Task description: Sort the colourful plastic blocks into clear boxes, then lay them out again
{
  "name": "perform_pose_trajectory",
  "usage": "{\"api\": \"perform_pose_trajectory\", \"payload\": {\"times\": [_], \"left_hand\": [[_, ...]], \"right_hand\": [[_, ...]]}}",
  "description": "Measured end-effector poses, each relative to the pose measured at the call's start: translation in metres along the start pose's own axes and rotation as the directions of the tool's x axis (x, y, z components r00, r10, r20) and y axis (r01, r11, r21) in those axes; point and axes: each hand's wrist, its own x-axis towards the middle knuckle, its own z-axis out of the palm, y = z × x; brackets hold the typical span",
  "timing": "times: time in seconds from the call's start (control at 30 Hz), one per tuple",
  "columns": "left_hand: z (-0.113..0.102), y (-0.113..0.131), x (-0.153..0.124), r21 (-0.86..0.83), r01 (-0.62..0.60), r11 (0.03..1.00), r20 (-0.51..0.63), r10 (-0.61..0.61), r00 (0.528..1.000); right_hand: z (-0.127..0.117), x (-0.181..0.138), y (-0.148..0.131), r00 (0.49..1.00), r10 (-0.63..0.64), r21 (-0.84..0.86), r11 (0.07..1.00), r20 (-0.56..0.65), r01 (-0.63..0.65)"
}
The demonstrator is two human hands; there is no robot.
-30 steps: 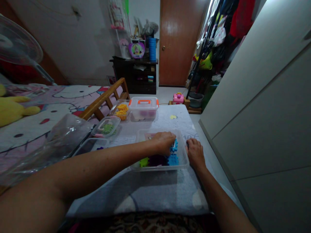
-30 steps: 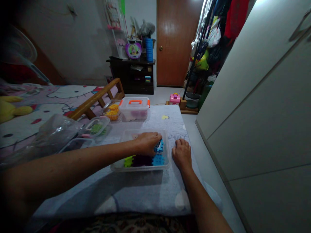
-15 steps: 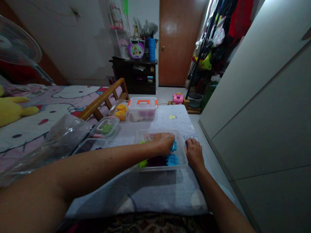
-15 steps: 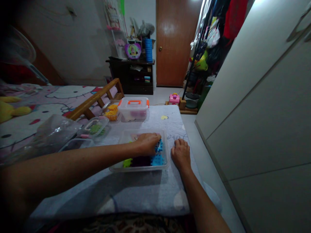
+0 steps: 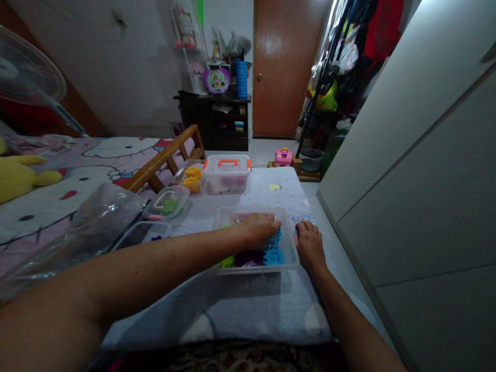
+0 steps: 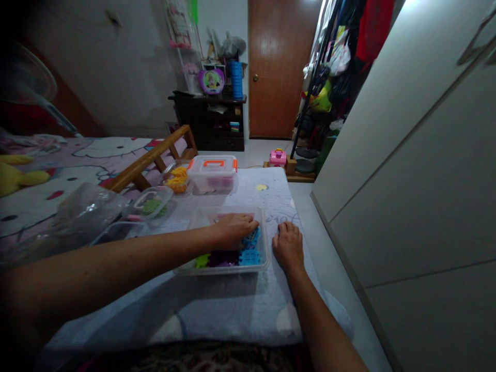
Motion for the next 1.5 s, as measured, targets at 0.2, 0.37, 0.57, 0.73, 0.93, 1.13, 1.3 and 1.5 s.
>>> {"api": "perform_pose_trajectory", "payload": {"times": [0.2,0.37,0.57,0.73,0.93,1.13,1.3,1.5], "left_hand": [[0.002,0.001,-0.002,0.032,-0.019,0.999,-0.034,0.020,0.999],[0.001,0.003,-0.002,0.005,-0.003,1.000,-0.030,0.003,1.000],[0.001,0.004,-0.003,0.006,0.019,1.000,-0.034,-0.019,0.999],[-0.002,0.008,-0.005,0.002,0.011,1.000,-0.026,-0.011,1.000],[-0.001,0.004,-0.003,-0.034,0.044,0.998,-0.027,-0.045,0.999],[-0.005,0.000,0.001,-0.060,0.057,0.997,0.015,-0.056,0.998],[-0.014,-0.003,-0.001,-0.053,0.015,0.998,0.081,-0.010,0.997],[-0.015,-0.006,-0.008,-0.022,-0.026,0.999,0.058,0.027,0.998]], "right_hand": [[0.000,0.001,0.001,1.000,0.000,-0.009,1.000,0.010,0.000],[0.000,0.001,0.001,1.000,-0.001,-0.020,1.000,0.025,0.001],[-0.001,0.001,0.001,1.000,0.002,-0.022,1.000,0.025,-0.002],[-0.001,0.001,0.000,1.000,-0.004,-0.011,1.000,0.025,0.004],[-0.001,0.000,0.000,1.000,-0.008,-0.014,1.000,0.011,0.009],[-0.001,0.000,0.000,1.000,0.000,-0.001,1.000,0.004,0.000],[0.000,0.000,0.001,1.000,-0.005,0.007,1.000,0.003,0.005],[0.000,0.000,0.001,1.000,-0.006,0.001,1.000,0.015,0.006]]}}
